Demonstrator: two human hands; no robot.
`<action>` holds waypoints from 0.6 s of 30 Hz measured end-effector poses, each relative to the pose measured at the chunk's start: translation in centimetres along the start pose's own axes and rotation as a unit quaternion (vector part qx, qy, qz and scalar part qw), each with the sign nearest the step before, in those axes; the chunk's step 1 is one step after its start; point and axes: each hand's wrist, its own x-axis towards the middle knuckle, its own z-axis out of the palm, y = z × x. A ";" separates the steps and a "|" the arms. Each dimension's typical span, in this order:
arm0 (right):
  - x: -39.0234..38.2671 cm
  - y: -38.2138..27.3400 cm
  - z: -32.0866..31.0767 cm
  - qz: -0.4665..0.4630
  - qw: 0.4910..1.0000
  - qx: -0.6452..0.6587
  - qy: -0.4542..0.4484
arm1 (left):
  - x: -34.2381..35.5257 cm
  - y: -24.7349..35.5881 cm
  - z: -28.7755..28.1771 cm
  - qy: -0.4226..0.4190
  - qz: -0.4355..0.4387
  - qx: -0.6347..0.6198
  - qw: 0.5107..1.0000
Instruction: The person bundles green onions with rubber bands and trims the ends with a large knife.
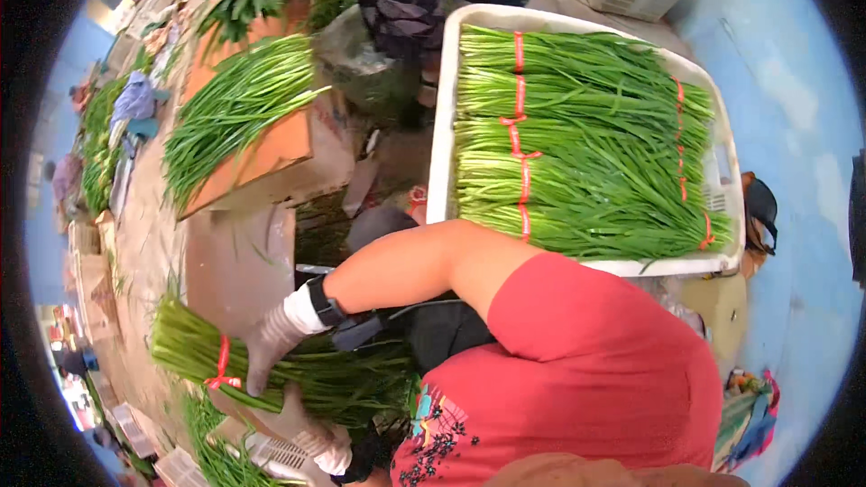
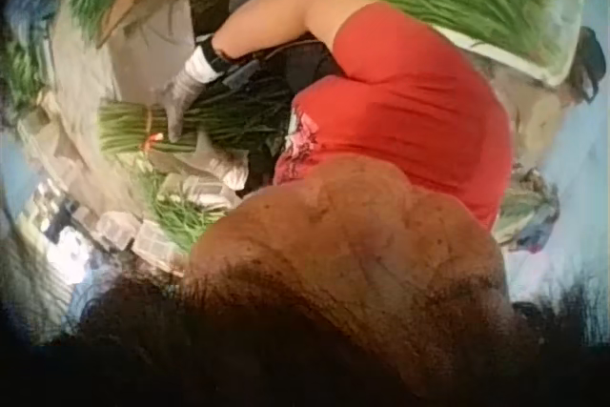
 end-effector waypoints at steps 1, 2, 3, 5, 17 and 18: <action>0.0 0.0 -0.1 -0.073 0.996 -0.002 0.052 | 0.0 -0.4 0.2 0.005 -0.028 -0.036 0.999; -0.1 -0.1 -0.1 -0.057 0.997 0.019 0.055 | 0.2 -0.8 0.1 0.017 -0.026 -0.051 0.998; 0.0 -0.3 0.0 -0.057 0.996 0.031 0.060 | 0.4 -1.2 -0.2 0.007 -0.046 -0.031 0.998; 0.0 -0.8 0.0 -0.024 0.995 0.084 0.046 | 0.9 -1.8 -0.9 0.022 -0.086 0.039 0.995; 0.6 -1.1 0.2 0.007 0.884 0.464 -0.067 | -2.6 -3.3 0.9 -0.081 -0.071 -0.184 0.977; 1.0 -0.2 0.5 0.010 0.930 0.367 -0.004 | -3.0 -3.9 1.4 -0.054 -0.082 -0.187 0.977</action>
